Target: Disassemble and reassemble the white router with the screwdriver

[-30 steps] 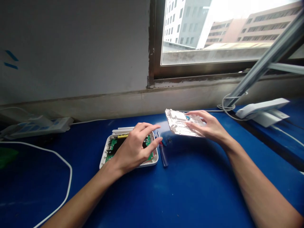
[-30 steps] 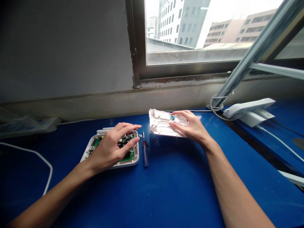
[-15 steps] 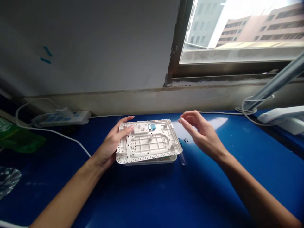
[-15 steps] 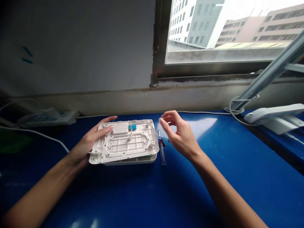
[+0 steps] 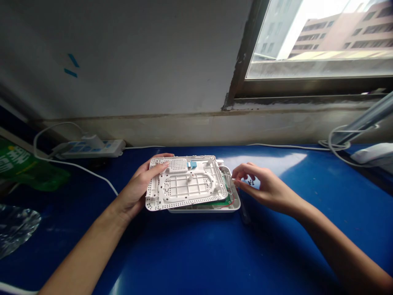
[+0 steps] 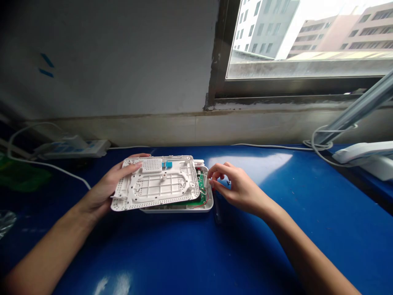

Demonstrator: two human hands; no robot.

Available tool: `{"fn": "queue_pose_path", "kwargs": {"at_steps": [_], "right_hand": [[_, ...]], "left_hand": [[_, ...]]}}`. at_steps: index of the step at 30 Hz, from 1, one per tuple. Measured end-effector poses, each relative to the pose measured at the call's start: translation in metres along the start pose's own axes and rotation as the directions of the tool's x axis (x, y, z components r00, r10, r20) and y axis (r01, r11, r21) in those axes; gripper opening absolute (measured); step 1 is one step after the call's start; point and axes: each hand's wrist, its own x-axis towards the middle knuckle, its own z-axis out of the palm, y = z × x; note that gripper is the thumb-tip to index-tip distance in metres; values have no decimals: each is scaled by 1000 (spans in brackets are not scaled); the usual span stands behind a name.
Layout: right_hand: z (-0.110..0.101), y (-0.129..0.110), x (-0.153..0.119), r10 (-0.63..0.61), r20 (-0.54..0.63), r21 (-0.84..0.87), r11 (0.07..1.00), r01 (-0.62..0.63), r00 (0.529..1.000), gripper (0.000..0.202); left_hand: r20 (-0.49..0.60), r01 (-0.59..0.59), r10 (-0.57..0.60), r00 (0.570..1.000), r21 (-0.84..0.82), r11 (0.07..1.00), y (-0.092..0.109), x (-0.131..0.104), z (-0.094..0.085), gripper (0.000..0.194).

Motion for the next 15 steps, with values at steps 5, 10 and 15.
{"fn": "queue_pose_path", "kwargs": {"at_steps": [5,10,15], "right_hand": [[4,-4,3,45,-61,272,962,-27,997,25],[2,-14,4,139,-80,542,837,-75,987,26],[-4,-25,1,196,-132,618,783,-74,972,23]], "left_hand": [[36,14,-15,999,25,1000,-2,0,-3,37],[74,17,-20,997,49,999,-4,2,-6,39],[96,22,-30,995,84,996,-6,3,-8,40]]}}
